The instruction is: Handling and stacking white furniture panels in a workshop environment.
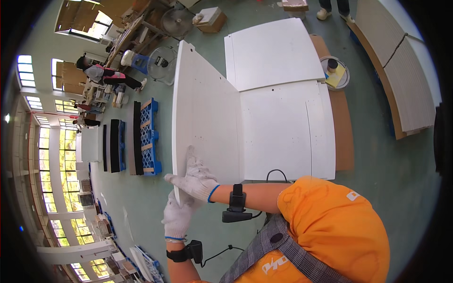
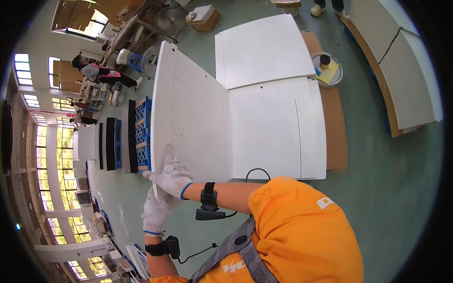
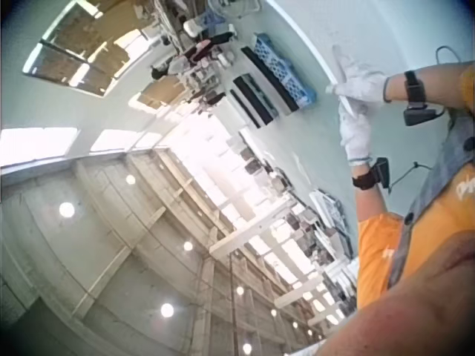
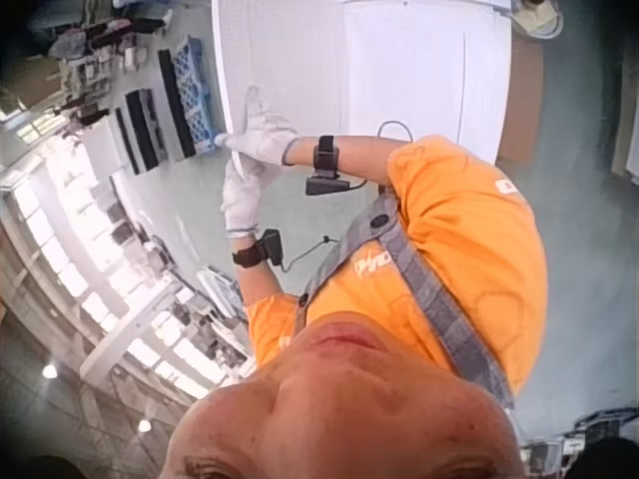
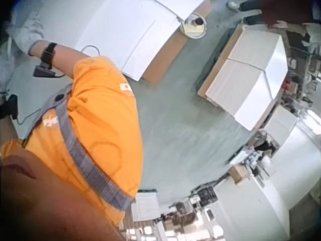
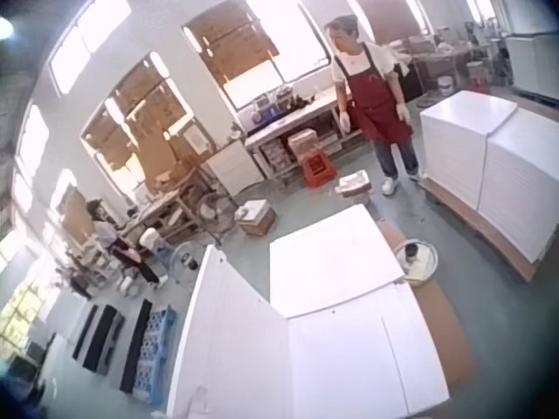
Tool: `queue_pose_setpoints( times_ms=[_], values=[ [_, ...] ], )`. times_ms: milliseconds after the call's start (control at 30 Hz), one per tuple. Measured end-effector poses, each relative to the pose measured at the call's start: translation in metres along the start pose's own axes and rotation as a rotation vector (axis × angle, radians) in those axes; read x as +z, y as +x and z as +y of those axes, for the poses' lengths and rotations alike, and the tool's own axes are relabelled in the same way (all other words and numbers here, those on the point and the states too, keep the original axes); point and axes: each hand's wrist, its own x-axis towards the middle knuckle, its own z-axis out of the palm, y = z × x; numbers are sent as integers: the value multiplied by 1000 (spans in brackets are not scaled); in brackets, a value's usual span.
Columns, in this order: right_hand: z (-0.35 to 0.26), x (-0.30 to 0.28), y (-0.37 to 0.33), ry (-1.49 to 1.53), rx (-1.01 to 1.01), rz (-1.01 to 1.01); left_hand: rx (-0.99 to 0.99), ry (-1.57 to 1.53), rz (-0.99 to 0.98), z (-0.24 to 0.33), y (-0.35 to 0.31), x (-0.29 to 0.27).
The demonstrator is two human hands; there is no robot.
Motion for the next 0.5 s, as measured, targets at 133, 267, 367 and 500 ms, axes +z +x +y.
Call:
queue_pose_setpoints(
  times_ms=[133, 267, 367, 500],
  values=[
    [8, 9, 12, 12, -26, 14, -70, -21, -18, -17, 11, 5],
    [19, 7, 15, 12, -53, -46, -6, -74, 37, -22, 19, 5],
    [40, 22, 20, 56, -114, -90, 32, -87, 65, -41, 27, 7],
    [70, 49, 26, 19, -142, -97, 77, -189, 69, -46, 34, 7]
  ],
)
